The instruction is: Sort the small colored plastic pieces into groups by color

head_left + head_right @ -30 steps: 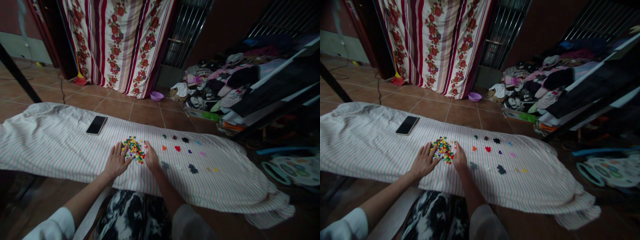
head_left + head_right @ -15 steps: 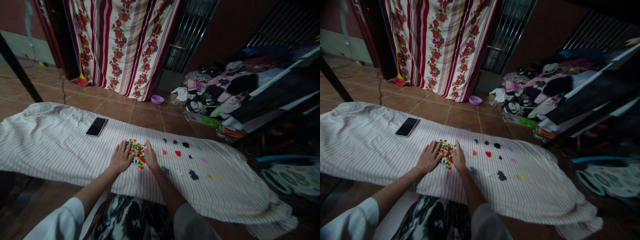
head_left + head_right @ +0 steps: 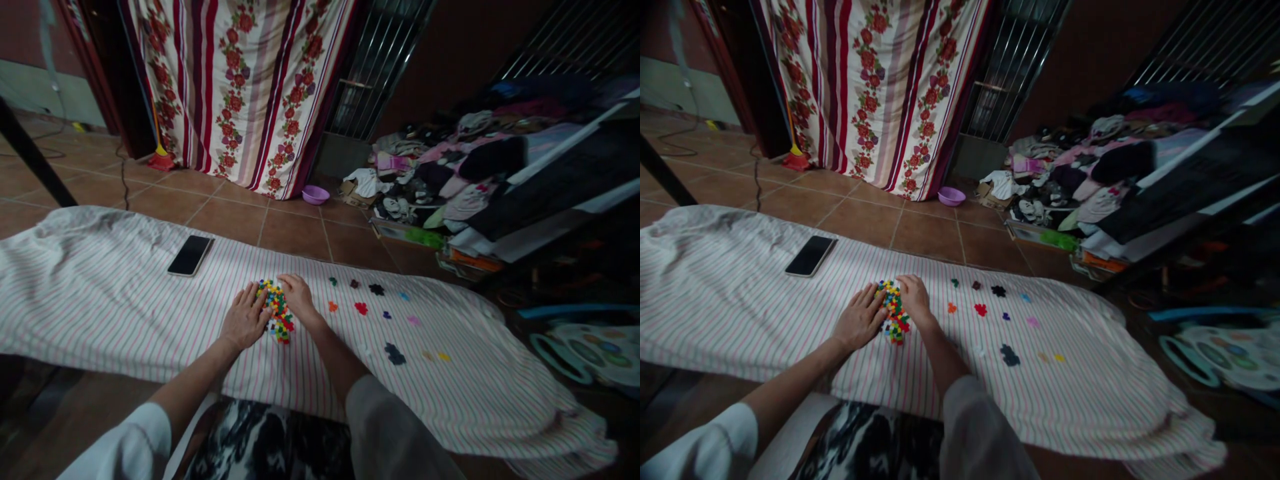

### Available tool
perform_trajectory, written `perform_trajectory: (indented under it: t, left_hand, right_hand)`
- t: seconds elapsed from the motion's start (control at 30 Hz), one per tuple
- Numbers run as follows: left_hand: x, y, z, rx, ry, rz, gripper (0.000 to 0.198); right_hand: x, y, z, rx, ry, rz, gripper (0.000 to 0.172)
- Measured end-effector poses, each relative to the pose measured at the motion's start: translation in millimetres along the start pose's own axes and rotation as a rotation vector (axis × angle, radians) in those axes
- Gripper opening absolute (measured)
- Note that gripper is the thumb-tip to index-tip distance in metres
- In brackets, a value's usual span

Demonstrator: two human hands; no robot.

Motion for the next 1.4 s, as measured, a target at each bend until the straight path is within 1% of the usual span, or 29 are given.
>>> perform_trajectory:
  t: [0.1,0.23,0.4,0.5,0.6,0.73,0.83,0.93,1.07,1.23,1.4]
  left_hand:
    - [-2.5,-1.0,0.5,0.021,-0.002,0.033,0.057]
    - [-3.0,0.5,1.4,0.028,-0.027,0.049,0.054]
    - [2.4,1.5,1.9,0.012,-0.021,0.032,0.053]
    - [4.0,1.1,2.0,0.001,-0.009,0.005,0.053]
    - [3.7,0.1,2.3,0.003,-0.004,-0.015,0.052]
    - [2.6,-3.6,2.8,0.03,0.001,-0.029,0.052]
    - [0.3,-3.4,2.2,0.01,-0.014,-0.052,0.051]
    - [0.3,-1.9,1.5,-0.017,-0.018,-0.06,0.049]
    - [2.0,-1.1,1.5,-0.02,-0.014,-0.045,0.049]
    - [2.7,-0.5,2.1,-0.029,-0.009,-0.047,0.048]
    - [3.8,-2.0,2.6,-0.026,-0.006,-0.033,0.049]
  right_hand:
    - [-13.8,-3.3,16.3,-0.017,-0.121,-0.097,0.027]
    - [-28.5,2.4,20.6,-0.102,-0.235,-0.152,0.022]
    - [-28.3,15.8,21.6,-0.274,-0.255,-0.178,0.021]
    - [-29.7,16.0,23.4,-0.312,-0.298,-0.202,0.021]
    - [-29.5,14.5,23.6,-0.333,-0.312,-0.224,0.02]
    - [-28.3,15.6,22.2,-0.35,-0.276,-0.202,0.018]
    - [-25.1,20.8,21.8,-0.36,-0.219,-0.167,0.021]
    - [-21.7,30.0,19.7,-0.383,-0.164,-0.085,0.018]
    - [-12.7,40.7,16.7,-0.367,-0.095,0.028,0.015]
    - [9.1,58.4,11.8,-0.358,-0.032,0.034,0.017]
    - [46.8,82.7,5.0,-0.386,0.074,-0.043,0.02]
Point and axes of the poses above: each hand's wrist, its own z-axis towards the middle knuckle, its own x-axis out of the back of the hand, y = z × x, the point moved 10 cm from there along z, towards the middle knuckle, and after that the axes turned 8 degrees about x, right-handed, at the moved point
